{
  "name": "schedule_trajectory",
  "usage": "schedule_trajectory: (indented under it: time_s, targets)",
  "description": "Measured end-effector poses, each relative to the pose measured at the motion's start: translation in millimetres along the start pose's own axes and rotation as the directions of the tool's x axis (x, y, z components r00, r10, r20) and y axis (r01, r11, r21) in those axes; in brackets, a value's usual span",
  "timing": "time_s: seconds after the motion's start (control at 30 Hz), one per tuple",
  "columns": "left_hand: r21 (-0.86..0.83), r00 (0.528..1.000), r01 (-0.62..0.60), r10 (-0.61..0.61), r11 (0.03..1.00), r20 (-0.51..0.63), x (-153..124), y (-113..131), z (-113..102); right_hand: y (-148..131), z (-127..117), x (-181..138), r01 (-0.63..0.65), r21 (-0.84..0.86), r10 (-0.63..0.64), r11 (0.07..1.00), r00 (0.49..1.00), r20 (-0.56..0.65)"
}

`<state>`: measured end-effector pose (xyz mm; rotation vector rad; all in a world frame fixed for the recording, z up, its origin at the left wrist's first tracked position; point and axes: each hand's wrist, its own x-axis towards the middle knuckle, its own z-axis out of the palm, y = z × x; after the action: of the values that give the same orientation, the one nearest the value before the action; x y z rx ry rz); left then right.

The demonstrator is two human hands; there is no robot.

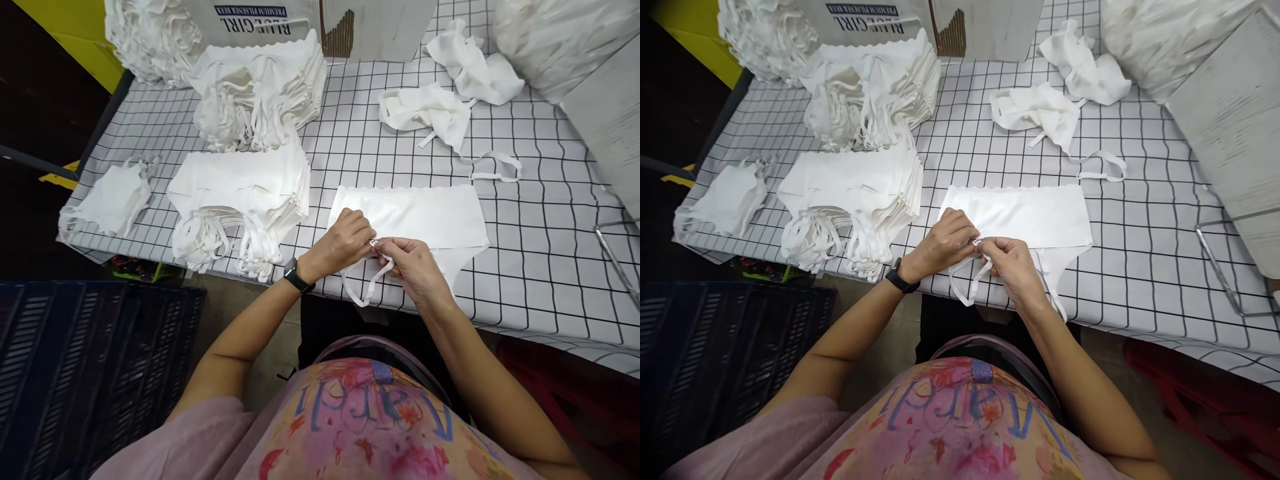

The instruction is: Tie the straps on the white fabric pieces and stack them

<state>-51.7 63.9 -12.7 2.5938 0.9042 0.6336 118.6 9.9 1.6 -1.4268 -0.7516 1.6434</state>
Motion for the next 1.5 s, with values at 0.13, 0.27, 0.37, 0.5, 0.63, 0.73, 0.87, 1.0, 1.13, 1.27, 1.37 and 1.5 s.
schedule_trajectory:
  time_s: [0.13, 0.27, 0.37, 0.5, 0.63, 0.73, 0.87, 1.0, 1.13, 1.27, 1.37, 1.5]
  targets:
    - [0.024, 0.999, -0.04, 0.04, 0.999, 0.003, 0.6, 3.7, -1.0, 1.7, -4.1, 1.4, -0.004, -0.017, 0.004, 1.0, 1.0, 0.0]
    - [0.05, 0.998, -0.038, 0.036, 0.998, 0.047, 3.1, 7.8, -4.3, 1.0, -6.3, 0.5, 0.014, -0.09, -0.015, 0.996, 1.0, -0.007]
    - [0.119, 0.996, -0.061, 0.053, 0.991, 0.07, 4.7, 10.2, -6.1, -0.2, -6.2, -0.2, 0.016, -0.11, -0.017, 0.994, 1.0, -0.006]
    - [0.131, 0.997, -0.076, 0.071, 0.988, 0.044, 5.3, 11.2, -6.4, -0.4, -6.1, 0.7, 0.008, -0.097, -0.009, 0.995, 1.0, -0.015]
    - [0.169, 0.993, -0.12, 0.12, 0.978, 0.011, 4.0, 10.1, -6.5, -0.8, -9.5, 2.5, 0.003, -0.085, -0.006, 0.996, 0.999, -0.032]
    - [0.245, 0.986, -0.159, 0.165, 0.956, -0.004, 2.1, 8.9, -6.1, -2.8, -12.0, 2.3, 0.016, -0.074, -0.02, 0.997, 0.998, -0.056]
    - [0.256, 0.99, -0.131, 0.139, 0.958, -0.017, -0.3, 9.0, -2.6, -3.0, -7.2, -1.5, 0.035, -0.011, -0.036, 0.999, 0.992, -0.124]
    - [0.275, 0.993, -0.088, 0.107, 0.958, -0.056, -3.8, 10.5, 4.9, 7.5, 3.8, -9.9, 0.046, 0.087, -0.029, 0.995, 0.983, -0.182]
    - [0.275, 0.995, -0.058, 0.077, 0.96, -0.059, -13.8, 11.1, 7.3, 18.0, 1.9, -25.4, 0.031, -0.111, -0.034, 0.993, 0.999, -0.028]
    - [0.253, 1.0, 0.009, -0.013, 0.967, 0.011, -28.4, 11.1, -6.1, 9.0, -24.7, -40.4, 0.131, -0.469, -0.136, 0.874, 0.99, 0.022]
    - [0.143, 0.995, 0.093, -0.097, 0.985, 0.02, -33.1, 9.5, -19.5, -9.0, -59.4, -31.6, 0.206, -0.6, -0.371, 0.773, 0.914, -0.165]
    - [0.172, 0.965, 0.261, -0.257, 0.95, -0.043, -19.0, -1.4, -23.2, -32.2, -109.2, 14.9, 0.188, -0.763, -0.651, 0.618, 0.667, -0.362]
